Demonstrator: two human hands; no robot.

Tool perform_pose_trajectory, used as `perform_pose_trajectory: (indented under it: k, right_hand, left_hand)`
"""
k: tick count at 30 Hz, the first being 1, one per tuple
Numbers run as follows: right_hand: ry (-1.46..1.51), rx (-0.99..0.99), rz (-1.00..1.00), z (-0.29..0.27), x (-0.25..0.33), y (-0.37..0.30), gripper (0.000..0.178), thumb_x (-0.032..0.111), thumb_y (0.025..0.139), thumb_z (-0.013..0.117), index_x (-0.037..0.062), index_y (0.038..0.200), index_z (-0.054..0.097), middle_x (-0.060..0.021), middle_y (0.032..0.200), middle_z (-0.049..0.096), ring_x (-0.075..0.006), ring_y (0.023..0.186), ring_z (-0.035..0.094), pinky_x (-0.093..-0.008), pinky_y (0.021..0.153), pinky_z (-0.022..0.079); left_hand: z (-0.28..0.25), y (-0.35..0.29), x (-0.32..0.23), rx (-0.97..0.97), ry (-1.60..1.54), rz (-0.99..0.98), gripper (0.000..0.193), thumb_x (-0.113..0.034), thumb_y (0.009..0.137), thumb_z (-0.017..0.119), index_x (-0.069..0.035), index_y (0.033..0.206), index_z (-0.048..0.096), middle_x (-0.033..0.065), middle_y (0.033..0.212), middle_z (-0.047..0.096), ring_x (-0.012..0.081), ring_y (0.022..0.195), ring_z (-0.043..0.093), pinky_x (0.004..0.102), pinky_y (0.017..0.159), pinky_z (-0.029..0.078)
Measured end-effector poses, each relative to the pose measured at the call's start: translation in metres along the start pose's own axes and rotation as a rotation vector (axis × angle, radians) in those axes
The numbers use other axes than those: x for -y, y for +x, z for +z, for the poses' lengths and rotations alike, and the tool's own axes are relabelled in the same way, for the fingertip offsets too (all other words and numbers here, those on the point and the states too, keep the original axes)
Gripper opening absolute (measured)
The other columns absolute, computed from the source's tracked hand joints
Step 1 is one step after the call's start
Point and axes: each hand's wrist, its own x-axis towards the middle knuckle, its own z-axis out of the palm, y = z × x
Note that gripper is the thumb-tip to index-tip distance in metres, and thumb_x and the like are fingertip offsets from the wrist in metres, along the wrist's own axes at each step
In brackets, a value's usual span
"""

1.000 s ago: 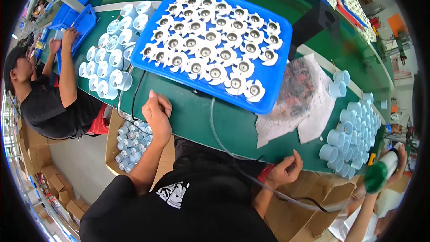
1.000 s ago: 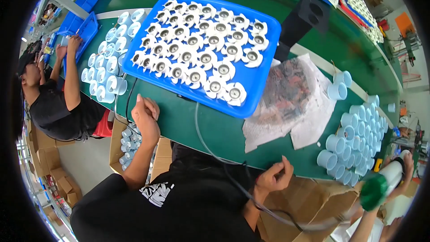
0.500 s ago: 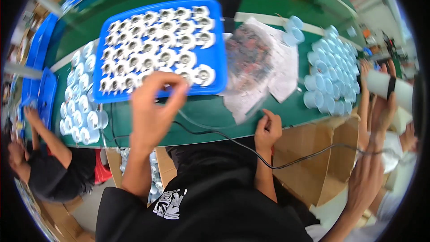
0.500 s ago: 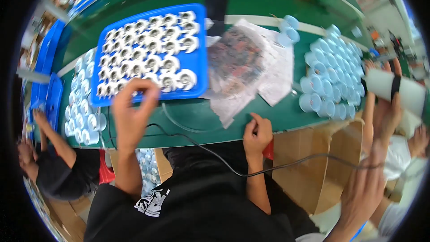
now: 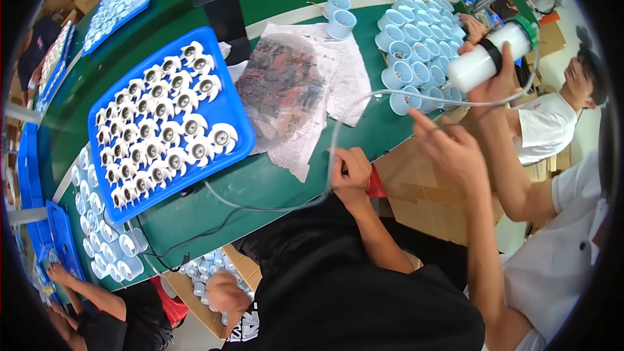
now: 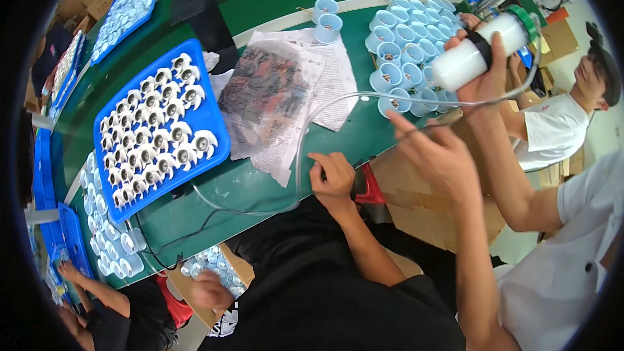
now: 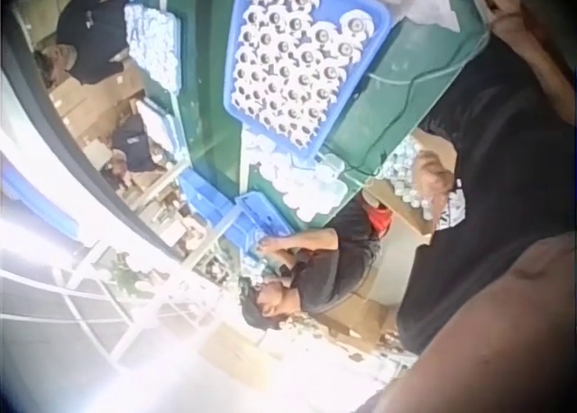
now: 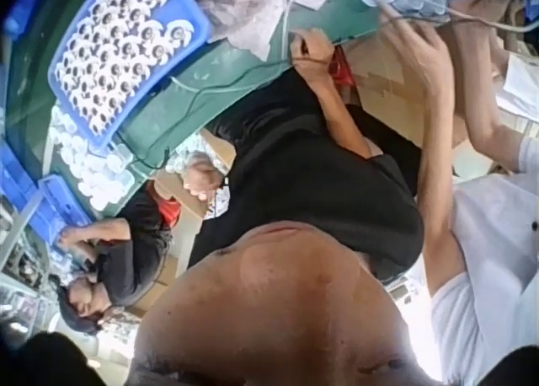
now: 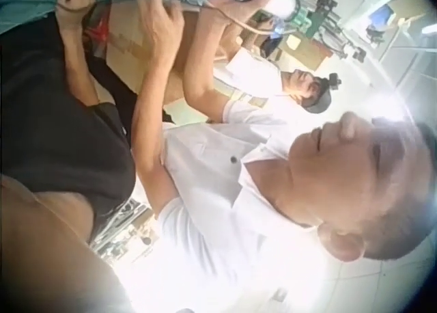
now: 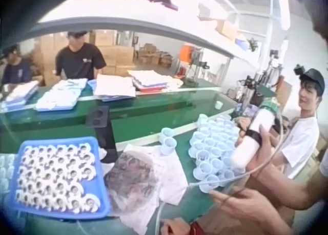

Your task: Assembling electronic components by inserting small parts into plastic housings on an assembly line.

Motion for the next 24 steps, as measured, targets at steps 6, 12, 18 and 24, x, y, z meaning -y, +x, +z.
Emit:
perform_pose_trajectory:
  k: [6, 12, 18, 24]
  right_hand:
    - [-0.036, 0.008, -0.013, -0.002, -0.005, -0.001, 0.024, -0.009, 0.066, 0.058, 0.0036, 0.087, 0.064, -0.0105, 0.065, 0.051, -0.0283, 0.057, 0.050, -0.0369, 0.051, 0.040]
    - [-0.053, -0.023, -0.005, 0.002, -0.005, -0.001, 0.022, -0.007, 0.070, 0.059, 0.0056, 0.087, 0.064, -0.0091, 0.064, 0.051, -0.0274, 0.058, 0.051, -0.0360, 0.051, 0.042]
    - [0.088, 0.026, 0.211, 0.003, 0.008, 0.014, 0.018, -0.008, 0.077, 0.058, 0.0037, 0.088, 0.067, -0.0064, 0.062, 0.052, -0.0146, 0.045, 0.045, -0.0281, 0.043, 0.035]
    - [0.033, -0.010, 0.150, 0.004, -0.003, 0.010, 0.019, -0.008, 0.075, 0.058, 0.0036, 0.087, 0.067, -0.0071, 0.060, 0.052, -0.0179, 0.047, 0.048, -0.0299, 0.044, 0.038]
  left_hand:
    - [0.046, 0.033, 0.016, 0.477, 0.590, -0.157, 0.034, -0.007, 0.088, 0.051, -0.007, 0.053, 0.052, 0.0077, 0.055, 0.051, 0.0252, 0.053, 0.051, 0.0342, 0.049, 0.040]
    - [0.025, 0.051, 0.016, 0.421, 0.603, -0.097, 0.034, -0.012, 0.090, 0.048, -0.007, 0.057, 0.053, 0.0068, 0.057, 0.048, 0.0263, 0.057, 0.047, 0.0370, 0.057, 0.040]
    - [0.007, 0.061, 0.035, 0.450, 0.724, -0.160, 0.040, -0.014, 0.096, 0.041, -0.006, 0.057, 0.050, 0.0078, 0.057, 0.047, 0.0267, 0.054, 0.045, 0.0385, 0.057, 0.037]
    - [0.022, 0.055, 0.046, 0.375, 0.867, -0.124, 0.042, -0.011, 0.095, 0.040, -0.006, 0.054, 0.048, 0.0089, 0.053, 0.047, 0.0281, 0.052, 0.043, 0.0395, 0.054, 0.034]
